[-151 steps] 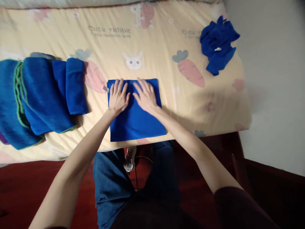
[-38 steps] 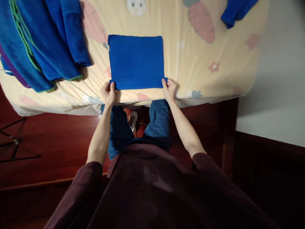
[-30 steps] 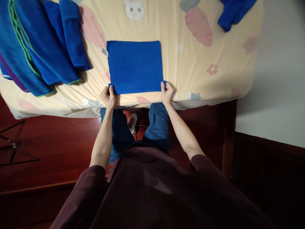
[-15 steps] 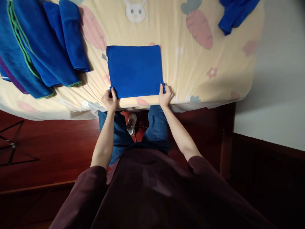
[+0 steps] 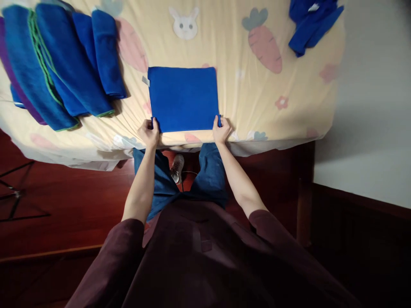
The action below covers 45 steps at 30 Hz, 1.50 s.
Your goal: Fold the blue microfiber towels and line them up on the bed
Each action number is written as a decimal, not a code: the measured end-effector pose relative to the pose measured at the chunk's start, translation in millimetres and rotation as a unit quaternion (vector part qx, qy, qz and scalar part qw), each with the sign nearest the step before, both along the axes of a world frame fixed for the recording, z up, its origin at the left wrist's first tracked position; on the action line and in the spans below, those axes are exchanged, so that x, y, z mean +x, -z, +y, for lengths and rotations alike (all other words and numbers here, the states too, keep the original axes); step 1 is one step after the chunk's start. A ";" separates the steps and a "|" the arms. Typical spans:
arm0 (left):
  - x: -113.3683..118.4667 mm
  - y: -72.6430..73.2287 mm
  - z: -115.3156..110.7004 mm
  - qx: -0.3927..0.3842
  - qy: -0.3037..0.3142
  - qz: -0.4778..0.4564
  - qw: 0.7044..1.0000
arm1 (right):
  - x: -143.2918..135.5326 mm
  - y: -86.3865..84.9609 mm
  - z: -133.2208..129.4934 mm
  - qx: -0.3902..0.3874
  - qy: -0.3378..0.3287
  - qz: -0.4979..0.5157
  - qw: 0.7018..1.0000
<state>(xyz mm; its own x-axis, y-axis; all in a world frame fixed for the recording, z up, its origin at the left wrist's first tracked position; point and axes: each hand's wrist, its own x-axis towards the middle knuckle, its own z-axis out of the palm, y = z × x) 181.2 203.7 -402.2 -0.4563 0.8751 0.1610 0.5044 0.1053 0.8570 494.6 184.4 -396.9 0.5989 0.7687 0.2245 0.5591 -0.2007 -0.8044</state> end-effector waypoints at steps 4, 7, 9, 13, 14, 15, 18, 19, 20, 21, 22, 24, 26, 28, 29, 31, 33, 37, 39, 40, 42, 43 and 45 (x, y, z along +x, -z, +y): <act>-5.2 -10.0 4.0 0.004 -0.005 -0.037 0.999 | -1.9 -9.7 4.8 -0.012 0.039 0.052 0.998; -13.2 -19.0 2.7 0.026 -0.014 -0.064 0.998 | -1.2 -16.8 5.9 -0.003 0.077 0.078 0.994; -19.6 -21.6 0.0 0.031 -0.019 -0.081 0.996 | 0.5 -17.3 5.0 0.007 0.103 0.078 0.992; -30.2 -18.7 -3.7 0.019 -0.025 -0.139 0.990 | 3.7 -11.4 2.9 0.017 0.121 0.071 0.990; -32.0 -17.2 -3.6 0.012 -0.021 -0.154 0.988 | 4.2 -10.0 2.9 0.016 0.121 0.074 0.990; -33.6 -15.8 -3.3 0.005 -0.015 -0.168 0.986 | 4.7 -8.9 3.2 0.013 0.120 0.078 0.990; -36.9 -14.2 -2.1 -0.010 0.018 -0.192 0.981 | 6.7 -8.3 5.7 0.005 0.112 0.092 0.989; -37.8 -15.2 -2.2 -0.012 0.028 -0.189 0.982 | 7.7 -9.0 6.5 0.003 0.107 0.099 0.989; -38.7 -17.3 -2.9 -0.017 0.039 -0.174 0.984 | 8.9 -10.1 6.8 0.002 0.099 0.106 0.989; -39.6 -20.4 -4.3 -0.021 0.051 -0.148 0.987 | 10.3 -11.6 6.1 0.003 0.087 0.113 0.990; -40.7 -24.5 -6.3 -0.025 0.066 -0.112 0.991 | 12.0 -13.6 4.2 0.003 0.070 0.118 0.991; -43.0 -33.9 -12.2 -0.014 0.113 -0.023 0.993 | 16.3 -18.5 -3.9 0.005 0.016 0.109 0.994; -44.7 -42.7 -19.1 0.014 0.184 0.070 0.980 | 21.4 -24.2 -16.9 0.011 -0.069 0.056 0.996; -44.3 -48.5 -24.5 0.035 0.272 0.152 0.950 | 25.9 -30.0 -31.0 0.010 -0.171 -0.027 0.985; -42.6 -49.9 -26.1 0.034 0.318 0.188 0.929 | 27.3 -32.9 -36.6 0.001 -0.222 -0.070 0.973; -35.8 -50.3 -26.4 0.007 0.385 0.244 0.890 | 26.8 -37.8 -42.0 -0.032 -0.305 -0.134 0.942; -25.1 -48.6 -23.2 -0.029 0.396 0.280 0.874 | 21.2 -41.3 -38.6 -0.070 -0.345 -0.171 0.920; -5.1 -46.9 -11.0 -0.057 0.347 0.301 0.886 | 1.3 -47.1 -17.0 -0.130 -0.327 -0.202 0.914; -3.4 -48.6 -5.2 -0.057 0.337 0.278 0.898 | -6.2 -51.3 -8.3 -0.151 -0.311 -0.209 0.915; -5.5 -49.9 -3.2 -0.056 0.336 0.262 0.903 | -8.0 -53.4 -6.2 -0.160 -0.303 -0.209 0.916; -14.8 -53.0 -2.3 -0.050 0.339 0.235 0.909 | -6.9 -55.5 -6.8 -0.164 -0.292 -0.205 0.920; -21.2 -54.2 -3.5 -0.046 0.344 0.226 0.910 | -4.1 -54.9 -9.0 -0.159 -0.290 -0.199 0.923; -34.9 -54.9 -8.6 -0.036 0.354 0.216 0.909 | 4.8 -49.6 -14.9 -0.129 -0.298 -0.172 0.930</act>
